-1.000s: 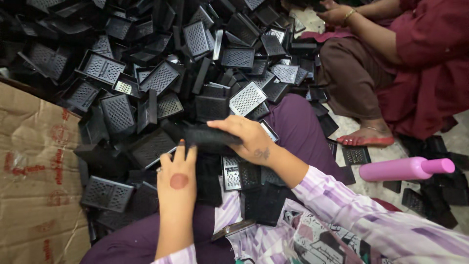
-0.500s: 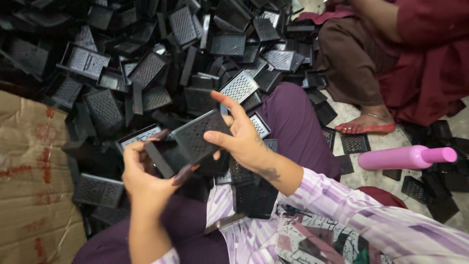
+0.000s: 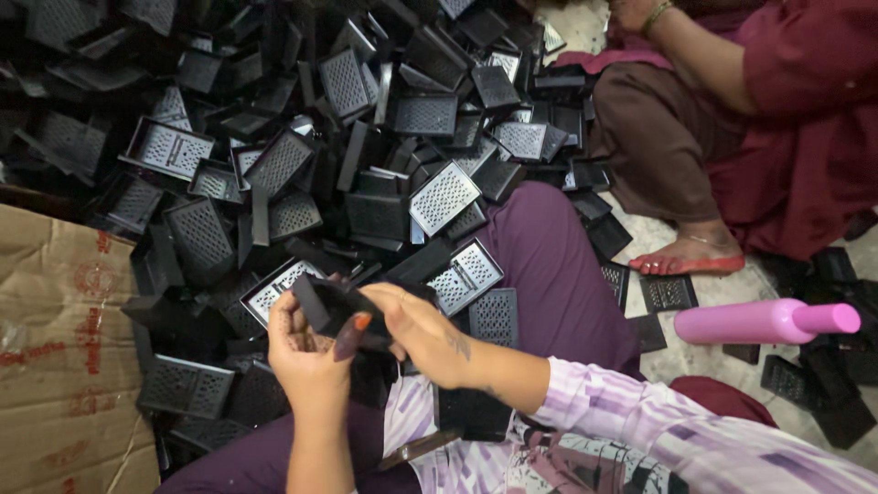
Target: The person sits on the floor and repeatedly picks up small black rectangular components from a pile. They insert a smaller piece into each component and place the assembled unit into a cardboard box. The process is repeated continuously throughout the clip.
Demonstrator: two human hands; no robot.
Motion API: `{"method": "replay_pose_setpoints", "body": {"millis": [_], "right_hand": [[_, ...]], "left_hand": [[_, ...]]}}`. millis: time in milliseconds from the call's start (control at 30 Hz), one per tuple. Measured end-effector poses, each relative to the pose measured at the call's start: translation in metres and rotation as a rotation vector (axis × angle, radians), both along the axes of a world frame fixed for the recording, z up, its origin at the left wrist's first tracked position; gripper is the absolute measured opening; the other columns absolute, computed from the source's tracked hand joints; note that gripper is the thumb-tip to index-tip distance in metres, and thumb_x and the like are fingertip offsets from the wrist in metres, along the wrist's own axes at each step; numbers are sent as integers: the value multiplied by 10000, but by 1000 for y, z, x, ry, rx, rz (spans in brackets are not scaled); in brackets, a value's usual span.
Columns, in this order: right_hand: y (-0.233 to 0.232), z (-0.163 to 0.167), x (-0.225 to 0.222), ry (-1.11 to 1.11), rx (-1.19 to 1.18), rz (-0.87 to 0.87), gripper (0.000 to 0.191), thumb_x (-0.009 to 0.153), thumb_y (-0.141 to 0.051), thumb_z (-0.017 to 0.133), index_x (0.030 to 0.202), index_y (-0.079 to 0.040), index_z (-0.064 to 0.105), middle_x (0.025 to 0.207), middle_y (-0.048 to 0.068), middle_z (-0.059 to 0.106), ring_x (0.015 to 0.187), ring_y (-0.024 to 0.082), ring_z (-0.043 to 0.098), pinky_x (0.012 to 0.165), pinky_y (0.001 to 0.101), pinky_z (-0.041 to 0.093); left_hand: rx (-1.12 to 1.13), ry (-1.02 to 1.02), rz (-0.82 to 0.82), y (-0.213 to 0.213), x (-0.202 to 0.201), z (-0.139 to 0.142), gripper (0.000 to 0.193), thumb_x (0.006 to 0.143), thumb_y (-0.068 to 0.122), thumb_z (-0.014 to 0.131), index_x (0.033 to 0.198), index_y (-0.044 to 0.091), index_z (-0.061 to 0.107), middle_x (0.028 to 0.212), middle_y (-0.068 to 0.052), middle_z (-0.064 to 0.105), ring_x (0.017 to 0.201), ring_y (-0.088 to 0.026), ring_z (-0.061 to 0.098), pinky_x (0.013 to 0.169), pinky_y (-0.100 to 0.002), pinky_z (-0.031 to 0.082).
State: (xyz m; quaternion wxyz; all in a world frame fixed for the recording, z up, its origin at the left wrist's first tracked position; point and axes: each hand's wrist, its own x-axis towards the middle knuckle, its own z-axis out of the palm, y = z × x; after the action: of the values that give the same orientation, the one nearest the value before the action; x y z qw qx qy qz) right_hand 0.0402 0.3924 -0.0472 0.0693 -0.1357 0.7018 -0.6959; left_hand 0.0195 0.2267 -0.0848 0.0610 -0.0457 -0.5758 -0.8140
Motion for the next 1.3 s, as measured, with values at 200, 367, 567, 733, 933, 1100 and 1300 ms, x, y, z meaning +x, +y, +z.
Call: {"method": "replay_pose_setpoints", "body": {"millis": [200, 367, 567, 733, 933, 1100, 1300], "right_hand": [[7, 7, -2, -43, 25, 186, 759, 1085, -583, 326, 1642, -68, 316, 1307, 84, 513, 878, 81, 549, 756, 223, 492], [11, -5, -9, -199, -336, 247, 801, 1037, -353, 635, 1679, -88, 235, 1319, 52, 558, 877, 65, 487, 744, 209, 442], [9, -17, -15, -65, -246, 35, 910, 884, -131, 823, 1637, -38, 319, 1380, 91, 612, 1208, 122, 579, 876, 236, 507], [7, -20, -16, -82, -221, 33, 943, 815, -156, 892, 1597, 25, 398, 1400, 113, 608, 1273, 172, 587, 1107, 316, 502], [14, -17, -18, 29, -71, 4, 843, 796, -191, 914, 1518, 14, 531, 1398, 109, 621, 1298, 181, 599, 1164, 333, 475], [15, -13, -16, 43, -16, 32, 778, 774, -194, 922, 1454, -3, 597, 1399, 91, 610, 1301, 189, 616, 1145, 339, 508], [16, -19, -15, -95, -149, 67, 793, 761, -162, 921, 1456, 12, 582, 1415, 95, 576, 1325, 200, 603, 1179, 368, 501]], "left_hand": [[-19, -72, 67, -7, -2, -13, 675, 819, 157, 860, 1366, -13, 504, 1258, -117, 686, 1117, -182, 674, 961, -303, 543], [-14, -102, 89, -18, -1, -19, 673, 871, 213, 836, 1416, -4, 505, 1251, -73, 669, 1136, -148, 651, 994, -273, 515], [-32, -178, 42, -20, 1, -17, 735, 842, 279, 839, 1439, 12, 504, 1258, -51, 658, 1118, -138, 644, 961, -277, 523], [10, -127, -90, -14, 2, -15, 793, 809, 312, 866, 1429, -24, 505, 1264, -82, 657, 1130, -167, 649, 973, -299, 521], [14, -107, -104, -14, 6, -19, 962, 708, 400, 919, 1446, -16, 462, 1307, -72, 620, 1168, -160, 631, 980, -302, 520], [-52, -109, -22, -17, 10, -19, 974, 700, 401, 919, 1460, -23, 483, 1253, -81, 630, 1090, -172, 640, 925, -300, 528], [-111, -107, -97, -20, 10, -7, 965, 670, 378, 942, 1419, -32, 493, 1252, -79, 640, 1127, -166, 643, 956, -295, 533]]}}
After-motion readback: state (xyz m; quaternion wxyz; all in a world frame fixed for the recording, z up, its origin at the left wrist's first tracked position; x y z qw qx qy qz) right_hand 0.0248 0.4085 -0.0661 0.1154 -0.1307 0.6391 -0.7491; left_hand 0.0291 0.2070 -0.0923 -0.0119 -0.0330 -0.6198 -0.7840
